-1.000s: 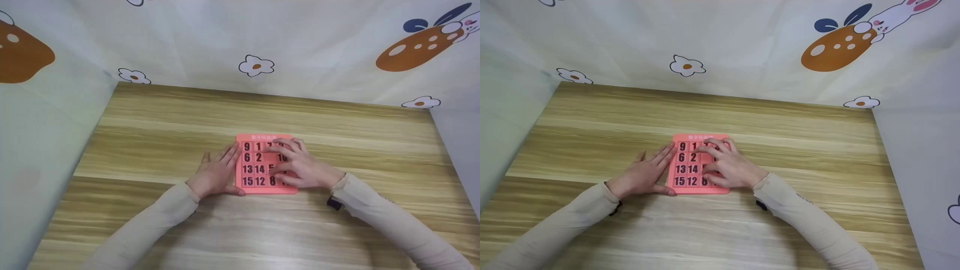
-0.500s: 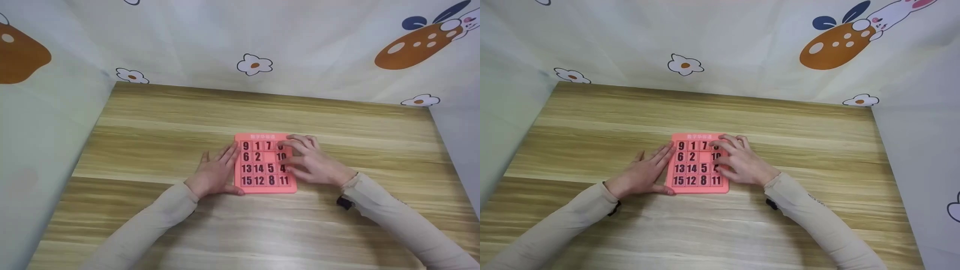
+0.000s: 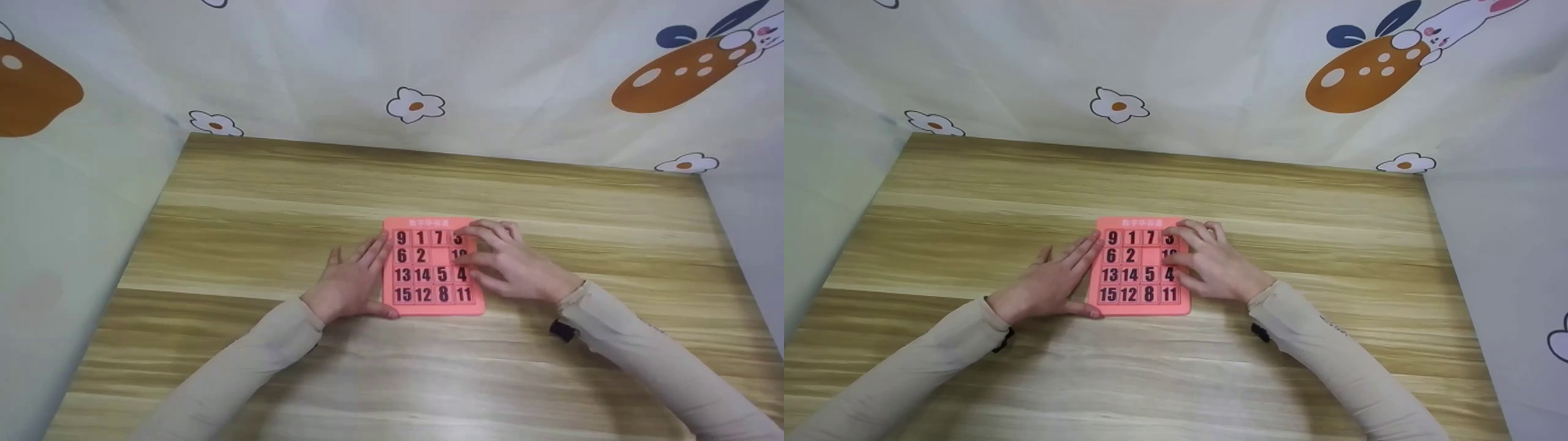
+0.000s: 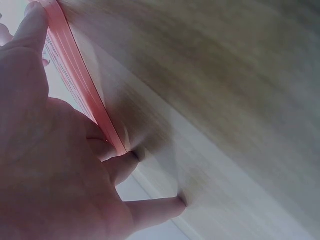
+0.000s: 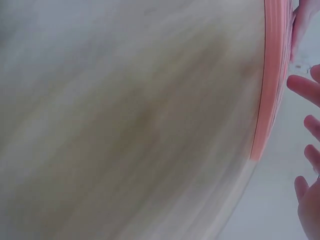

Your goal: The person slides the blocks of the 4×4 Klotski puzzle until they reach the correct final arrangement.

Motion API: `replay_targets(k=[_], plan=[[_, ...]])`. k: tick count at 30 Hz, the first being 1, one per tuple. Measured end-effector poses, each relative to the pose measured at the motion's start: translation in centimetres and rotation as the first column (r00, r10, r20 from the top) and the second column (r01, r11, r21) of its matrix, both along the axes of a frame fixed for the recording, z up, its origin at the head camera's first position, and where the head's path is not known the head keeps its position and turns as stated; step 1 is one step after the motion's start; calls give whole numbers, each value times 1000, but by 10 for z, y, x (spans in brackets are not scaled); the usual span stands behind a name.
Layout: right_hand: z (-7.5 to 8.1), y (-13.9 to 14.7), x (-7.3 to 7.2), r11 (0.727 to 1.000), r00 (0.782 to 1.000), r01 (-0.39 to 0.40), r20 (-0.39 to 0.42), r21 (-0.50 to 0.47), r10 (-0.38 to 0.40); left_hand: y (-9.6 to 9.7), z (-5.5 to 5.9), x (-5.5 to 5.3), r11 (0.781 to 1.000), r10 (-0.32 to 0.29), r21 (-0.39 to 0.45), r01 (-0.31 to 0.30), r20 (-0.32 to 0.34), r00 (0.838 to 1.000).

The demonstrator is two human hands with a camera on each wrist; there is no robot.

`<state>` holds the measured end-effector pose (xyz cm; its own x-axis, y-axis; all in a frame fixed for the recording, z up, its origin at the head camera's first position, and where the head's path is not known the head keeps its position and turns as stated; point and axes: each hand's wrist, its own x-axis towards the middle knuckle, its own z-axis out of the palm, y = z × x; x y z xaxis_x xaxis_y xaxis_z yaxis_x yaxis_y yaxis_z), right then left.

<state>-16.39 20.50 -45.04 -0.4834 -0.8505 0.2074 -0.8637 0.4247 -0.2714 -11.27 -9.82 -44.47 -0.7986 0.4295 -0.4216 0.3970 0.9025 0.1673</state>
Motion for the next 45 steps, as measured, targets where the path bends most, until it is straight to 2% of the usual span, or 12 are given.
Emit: replay_targets(k=[6, 13, 15, 17, 20, 22, 24, 27, 32, 35, 39, 45], plan=[[-1, -23, 3, 999, 999, -38, -2, 33, 38, -1, 0, 0, 1000, -2, -10, 2, 1, 1000], [2, -28, 1, 993, 992, -120, 24, -23, 120, 0, 1, -1, 1000, -7, -18, 7, 3, 1000], [2, -26, 0, 997, 996, -83, 16, -5, 83, 0, 1, -1, 1000, -3, -15, 3, 6, 1000], [2, -24, 0, 999, 1000, -13, 0, 32, 13, 0, 1, -1, 1000, 0, -11, 0, 6, 1000], [1, -25, 2, 995, 998, 60, -18, 85, -59, 0, 1, -1, 1000, 0, -11, 0, 8, 1000], [1, -27, 5, 994, 999, 37, -4, 104, -37, 0, 2, 0, 1000, -1, -12, 1, 6, 1000], [0, -32, 8, 994, 1000, -21, 24, 111, 19, 0, 1, 0, 1000, 0, -17, 0, 5, 1000], [0, -37, 11, 993, 997, -74, 40, 87, 71, 0, 1, -1, 1000, 2, -29, -2, 6, 1000], [4, -46, 11, 1000, 1000, -19, -17, 5, 19, 1, 2, -1, 1000, -1, -27, 1, 3, 1000], [4, -58, 12, 998, 999, -40, -17, 45, 41, 0, 2, -1, 999, -10, -41, 10, 0, 1000], [3, -68, 15, 990, 996, -90, 32, 112, 87, 0, 2, 0, 998, -24, -59, 23, -4, 1000], [6, -68, 11, 1000, 1000, -10, 22, 25, 9, 0, 2, 0, 998, -21, -53, 20, -11, 1000]])
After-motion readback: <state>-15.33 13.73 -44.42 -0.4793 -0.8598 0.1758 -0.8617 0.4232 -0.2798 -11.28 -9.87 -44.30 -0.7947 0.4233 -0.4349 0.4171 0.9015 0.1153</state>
